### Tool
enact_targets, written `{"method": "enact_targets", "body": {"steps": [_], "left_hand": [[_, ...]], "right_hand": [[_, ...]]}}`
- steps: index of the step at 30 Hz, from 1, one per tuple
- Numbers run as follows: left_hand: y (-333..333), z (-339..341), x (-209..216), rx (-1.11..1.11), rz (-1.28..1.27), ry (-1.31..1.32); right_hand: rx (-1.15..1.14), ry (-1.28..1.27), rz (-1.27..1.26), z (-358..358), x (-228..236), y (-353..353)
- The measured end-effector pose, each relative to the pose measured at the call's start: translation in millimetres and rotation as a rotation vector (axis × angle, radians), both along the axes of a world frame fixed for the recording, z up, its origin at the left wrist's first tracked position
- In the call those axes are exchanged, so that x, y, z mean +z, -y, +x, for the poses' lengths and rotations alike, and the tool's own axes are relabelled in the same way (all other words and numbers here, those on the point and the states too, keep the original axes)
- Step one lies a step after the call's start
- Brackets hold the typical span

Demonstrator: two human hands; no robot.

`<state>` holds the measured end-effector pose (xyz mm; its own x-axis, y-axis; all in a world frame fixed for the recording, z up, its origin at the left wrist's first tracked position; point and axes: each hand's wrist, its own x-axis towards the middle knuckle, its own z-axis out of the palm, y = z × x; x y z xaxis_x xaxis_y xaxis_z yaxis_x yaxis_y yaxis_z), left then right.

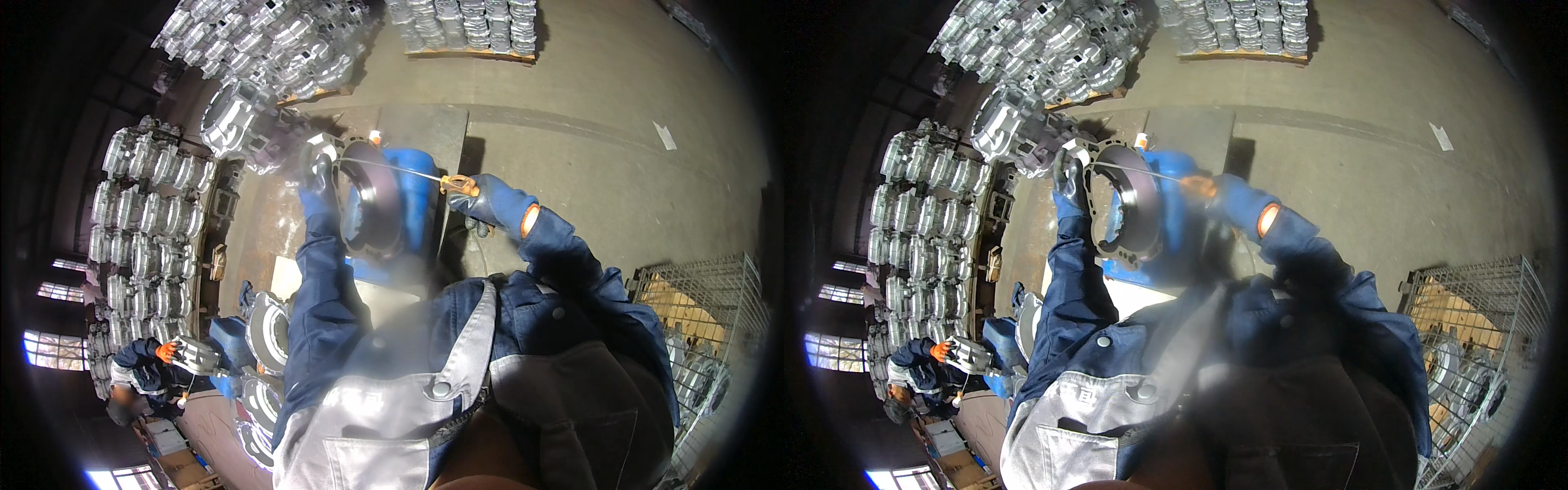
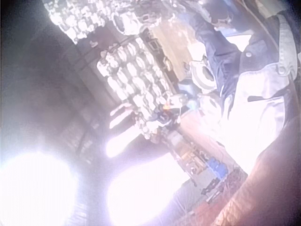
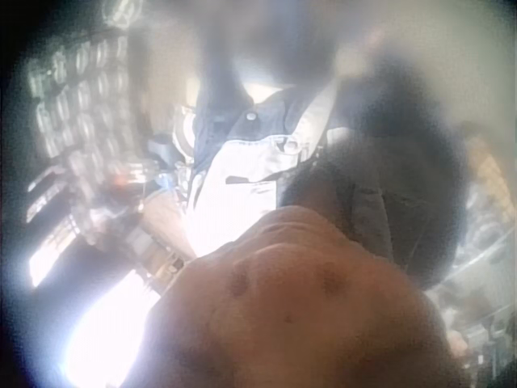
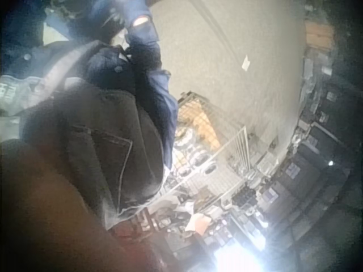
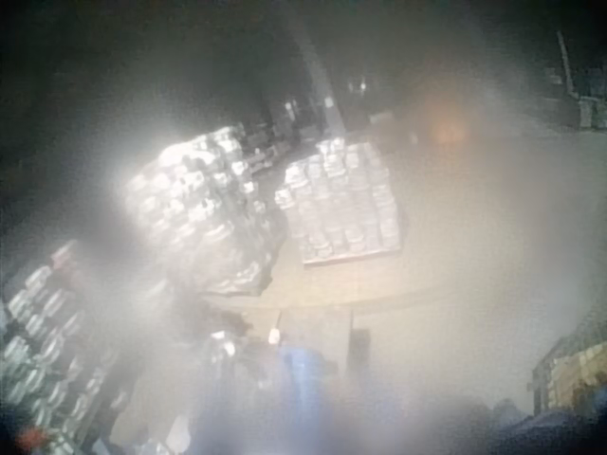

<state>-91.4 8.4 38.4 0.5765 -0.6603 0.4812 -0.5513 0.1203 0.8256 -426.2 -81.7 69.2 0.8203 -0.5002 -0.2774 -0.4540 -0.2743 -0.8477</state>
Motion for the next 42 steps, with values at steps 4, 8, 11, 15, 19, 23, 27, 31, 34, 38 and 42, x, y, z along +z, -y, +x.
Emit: {"method": "enact_targets", "body": {"steps": [4, 8, 11, 15, 19, 23, 27, 31, 34, 38, 42], "left_hand": [[-3.4, -7.6, 4.5, 0.005, 0.005, 0.031], [-2.2, -13.1, 11.6, -0.006, 0.004, 0.019], [-3.5, -9.4, 13.5, 0.018, 0.044, 0.014], [-3.0, -4.5, 4.7, 0.049, 0.071, 0.047], [2.6, -2.0, 4.7, 0.019, 0.002, -0.053], [4.8, 1.4, 24.9, 0.091, 0.215, -0.415], [1.2, -14.0, 24.6, 0.116, 0.113, -0.099], [2.4, -12.8, 20.1, 0.101, 0.139, -0.16], [8.3, -8.9, 14.7, 0.133, 0.106, 0.05], [12.7, -10.2, 3.2, 0.298, 0.212, 0.2], [16.8, -7.4, 0.3, 0.145, 0.083, -0.083]], "right_hand": [[-0.079, 0.122, 0.07, 1.1, -3.9, -1.0], [0.029, 0.031, 0.003, 9.2, -12.6, 0.4], [0.1, -0.062, -0.033, 8.3, -11.0, 3.1], [0.113, -0.059, -0.044, 8.1, -4.6, 3.9], [-0.023, -0.091, 0.224, 10.9, -6.3, 5.5], [0.082, -0.002, 0.09, 8.6, -15.5, 12.0], [0.082, -0.045, -0.025, 7.8, -24.3, 16.0], [-0.007, -0.003, 0.161, 17.4, -35.9, 18.3], [0.007, 0.102, 0.015, 20.1, -43.5, 26.5], [-0.062, 0.155, -0.062, 23.0, -45.7, 37.2], [-0.16, 0.072, 0.253, 37.3, -42.8, 36.7]]}}
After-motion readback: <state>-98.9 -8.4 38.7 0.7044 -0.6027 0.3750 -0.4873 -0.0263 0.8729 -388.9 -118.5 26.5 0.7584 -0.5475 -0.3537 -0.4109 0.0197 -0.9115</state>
